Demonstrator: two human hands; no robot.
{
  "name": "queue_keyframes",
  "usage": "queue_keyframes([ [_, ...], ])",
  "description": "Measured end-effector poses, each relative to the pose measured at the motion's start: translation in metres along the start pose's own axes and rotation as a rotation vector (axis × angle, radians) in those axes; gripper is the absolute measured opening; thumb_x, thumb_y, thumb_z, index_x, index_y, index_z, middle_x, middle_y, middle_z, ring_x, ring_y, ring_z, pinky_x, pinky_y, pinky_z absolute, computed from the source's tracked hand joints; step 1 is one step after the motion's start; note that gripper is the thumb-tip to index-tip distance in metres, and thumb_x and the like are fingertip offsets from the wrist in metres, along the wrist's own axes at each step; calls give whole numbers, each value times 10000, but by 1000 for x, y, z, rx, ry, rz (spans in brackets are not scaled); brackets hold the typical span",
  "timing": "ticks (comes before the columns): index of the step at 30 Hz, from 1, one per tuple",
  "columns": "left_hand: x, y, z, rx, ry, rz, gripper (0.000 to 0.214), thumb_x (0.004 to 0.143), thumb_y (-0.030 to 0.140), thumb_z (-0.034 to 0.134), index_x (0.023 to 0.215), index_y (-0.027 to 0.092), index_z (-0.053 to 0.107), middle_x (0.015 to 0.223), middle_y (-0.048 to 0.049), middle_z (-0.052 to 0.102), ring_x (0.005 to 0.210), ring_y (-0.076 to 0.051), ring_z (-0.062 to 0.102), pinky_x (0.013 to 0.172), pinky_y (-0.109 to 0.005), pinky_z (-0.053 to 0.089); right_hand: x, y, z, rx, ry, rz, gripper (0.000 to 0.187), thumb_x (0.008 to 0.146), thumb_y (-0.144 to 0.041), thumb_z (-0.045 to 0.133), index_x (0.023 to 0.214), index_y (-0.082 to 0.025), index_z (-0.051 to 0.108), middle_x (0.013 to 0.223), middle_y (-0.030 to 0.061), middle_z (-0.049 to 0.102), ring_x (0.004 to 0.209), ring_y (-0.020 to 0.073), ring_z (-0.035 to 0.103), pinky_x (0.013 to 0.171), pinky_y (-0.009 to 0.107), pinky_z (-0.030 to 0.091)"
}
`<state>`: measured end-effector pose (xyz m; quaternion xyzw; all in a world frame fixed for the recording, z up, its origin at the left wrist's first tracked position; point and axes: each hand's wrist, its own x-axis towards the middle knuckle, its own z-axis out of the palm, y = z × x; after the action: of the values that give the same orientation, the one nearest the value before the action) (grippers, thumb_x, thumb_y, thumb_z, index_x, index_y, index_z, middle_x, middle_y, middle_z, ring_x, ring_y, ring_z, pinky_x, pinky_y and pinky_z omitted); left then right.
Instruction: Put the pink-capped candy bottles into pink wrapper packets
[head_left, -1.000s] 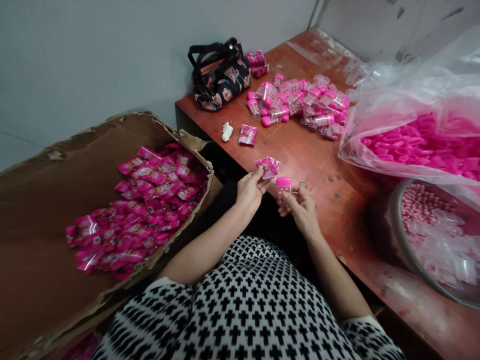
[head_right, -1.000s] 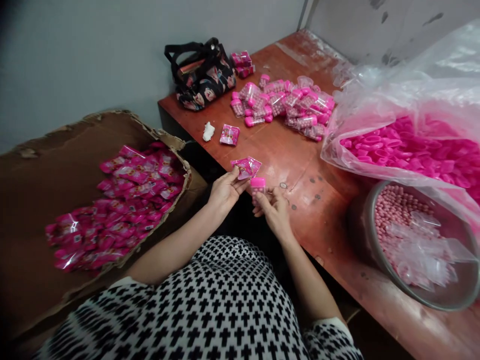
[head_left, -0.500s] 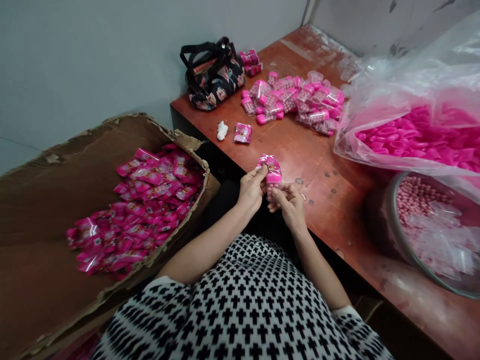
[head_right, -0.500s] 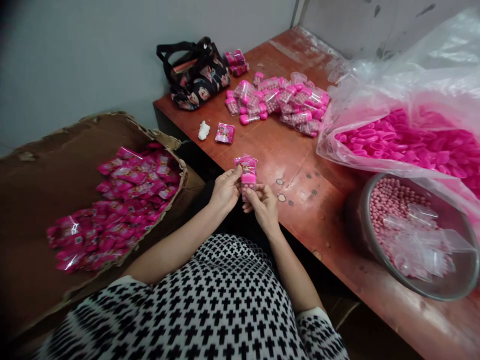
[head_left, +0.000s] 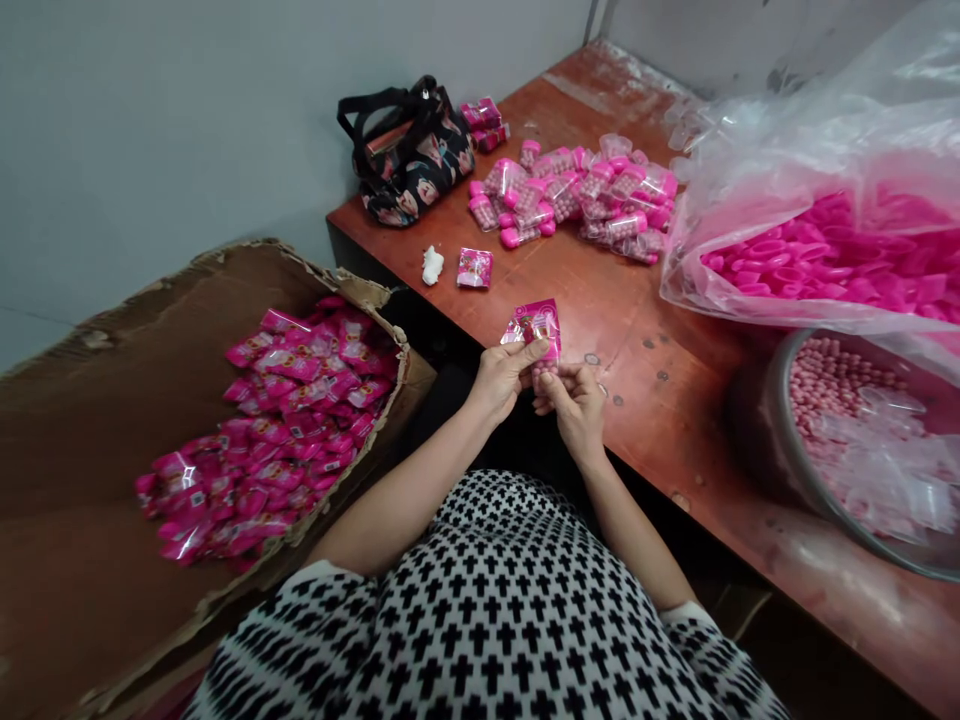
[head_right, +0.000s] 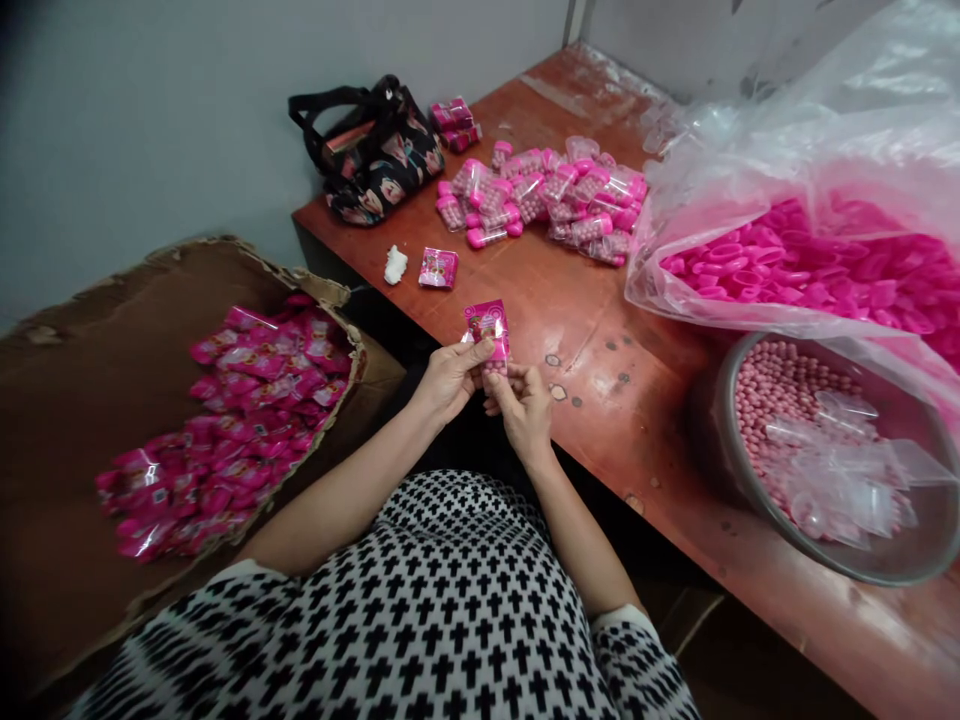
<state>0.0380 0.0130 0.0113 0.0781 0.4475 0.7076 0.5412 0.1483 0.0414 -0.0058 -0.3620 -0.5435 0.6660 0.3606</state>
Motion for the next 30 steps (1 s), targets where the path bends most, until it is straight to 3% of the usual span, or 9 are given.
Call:
queue_keyframes([
  [4,0,0,-1,118,12,28,316,571,345,798,635,77,643,559,-28,604,455,-85,522,442,-218,415,3,0,0,162,-32,97,232,760,-358,665,827,-172,542,615,-36,659,393,75,561,341,167,455],
  [11,-1,-3,4,30,-9,29,299,582,336,793,687,87,663,609,-31,630,517,-88,559,527,-225,459,0,0,-1,-92,111,-122,211,752,-327,679,850,-180,563,653,-42,660,447,62,577,397,158,483],
  [17,-3,2,-5,92,-79,-14,297,571,331,800,679,76,691,590,-44,629,516,-100,558,500,-230,450,2,1,1,242,28,98,242,740,-372,671,783,-176,535,551,-44,634,348,71,525,293,157,399],
  [20,-6,9,-10,166,-118,-45,311,569,332,801,717,75,709,634,-60,656,548,-112,579,556,-255,483,-1,2,4,224,28,99,234,742,-365,671,786,-178,537,557,-48,629,365,70,535,307,155,415],
  [25,-13,6,-11,334,-10,120,283,577,331,795,695,95,692,656,-49,674,590,-129,606,624,-262,494,-5,5,1,-6,48,-42,232,734,-346,687,846,-186,562,648,-47,667,428,58,565,364,147,463],
  [30,-25,-5,-8,324,74,183,293,587,354,788,646,120,620,557,-7,628,486,-100,557,529,-229,455,-1,7,-1,255,-46,130,279,703,-369,711,802,-180,531,574,-39,666,358,73,549,295,143,411],
])
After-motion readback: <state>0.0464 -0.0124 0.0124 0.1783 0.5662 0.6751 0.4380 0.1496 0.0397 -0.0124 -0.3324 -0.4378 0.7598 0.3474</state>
